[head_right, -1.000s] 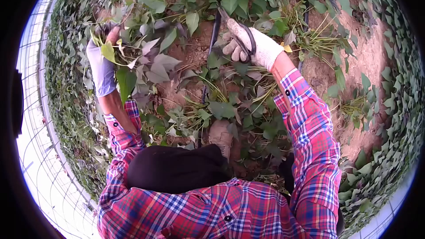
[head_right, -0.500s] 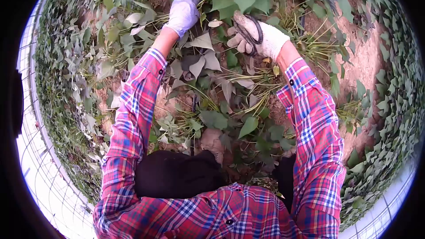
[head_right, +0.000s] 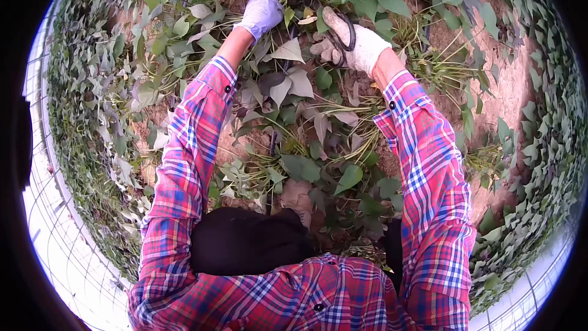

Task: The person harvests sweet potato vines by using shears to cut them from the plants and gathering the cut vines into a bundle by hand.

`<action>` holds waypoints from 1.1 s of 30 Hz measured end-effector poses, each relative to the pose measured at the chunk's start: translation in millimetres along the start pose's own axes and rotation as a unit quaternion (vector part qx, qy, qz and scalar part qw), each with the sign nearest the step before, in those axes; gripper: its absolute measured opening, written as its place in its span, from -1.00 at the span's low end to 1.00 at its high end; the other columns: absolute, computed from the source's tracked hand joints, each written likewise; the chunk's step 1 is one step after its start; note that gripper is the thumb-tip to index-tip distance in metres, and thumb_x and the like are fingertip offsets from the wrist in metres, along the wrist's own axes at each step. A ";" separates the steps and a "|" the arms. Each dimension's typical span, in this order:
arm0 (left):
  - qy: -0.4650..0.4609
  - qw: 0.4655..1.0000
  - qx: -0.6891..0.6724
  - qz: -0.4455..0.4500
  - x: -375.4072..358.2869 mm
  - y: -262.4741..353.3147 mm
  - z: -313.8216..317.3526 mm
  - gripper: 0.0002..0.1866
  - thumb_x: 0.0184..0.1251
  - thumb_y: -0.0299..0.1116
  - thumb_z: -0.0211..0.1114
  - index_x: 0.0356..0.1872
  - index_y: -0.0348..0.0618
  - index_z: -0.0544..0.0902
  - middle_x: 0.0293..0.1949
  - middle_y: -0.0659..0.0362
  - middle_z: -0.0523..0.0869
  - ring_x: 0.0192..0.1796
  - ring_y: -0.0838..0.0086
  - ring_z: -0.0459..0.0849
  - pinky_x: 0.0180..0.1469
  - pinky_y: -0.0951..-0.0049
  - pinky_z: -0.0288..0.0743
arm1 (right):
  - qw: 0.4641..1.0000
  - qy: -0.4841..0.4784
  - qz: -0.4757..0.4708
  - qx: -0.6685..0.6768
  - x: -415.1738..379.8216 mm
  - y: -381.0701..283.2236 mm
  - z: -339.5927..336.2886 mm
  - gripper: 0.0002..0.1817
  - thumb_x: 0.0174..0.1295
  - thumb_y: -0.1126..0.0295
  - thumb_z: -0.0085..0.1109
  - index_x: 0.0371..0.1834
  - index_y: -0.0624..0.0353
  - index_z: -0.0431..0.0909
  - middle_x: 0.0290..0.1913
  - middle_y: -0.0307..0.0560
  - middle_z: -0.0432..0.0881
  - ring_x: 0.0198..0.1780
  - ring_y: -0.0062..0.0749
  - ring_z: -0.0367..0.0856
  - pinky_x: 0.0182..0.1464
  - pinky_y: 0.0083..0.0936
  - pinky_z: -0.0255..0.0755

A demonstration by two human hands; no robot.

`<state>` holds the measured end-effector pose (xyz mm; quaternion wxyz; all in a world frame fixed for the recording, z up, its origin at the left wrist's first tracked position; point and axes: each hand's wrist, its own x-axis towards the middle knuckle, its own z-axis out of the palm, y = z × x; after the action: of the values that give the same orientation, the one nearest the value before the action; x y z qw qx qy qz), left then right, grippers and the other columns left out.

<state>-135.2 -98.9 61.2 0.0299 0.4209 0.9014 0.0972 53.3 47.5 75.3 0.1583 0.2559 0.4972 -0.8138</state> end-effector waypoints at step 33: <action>-0.108 0.795 -0.538 -0.256 -279.3 -41.5 -51.5 -0.78 0.31 -0.33 0.25 -0.14 -0.25 0.59 -0.29 0.18 0.67 -0.41 0.50 0.60 -0.33 0.52 0.51 | 0.973 -0.025 0.230 -0.011 -146.9 49.3 18.8 -0.58 0.36 0.06 0.05 -0.09 0.26 0.48 -0.60 -0.23 0.49 -0.70 -0.68 0.36 -0.67 -0.74 0.23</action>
<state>6.4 -346.2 95.5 0.3727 0.0979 0.7694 0.5095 194.0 8.8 130.7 0.3559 0.3412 0.4298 -0.7565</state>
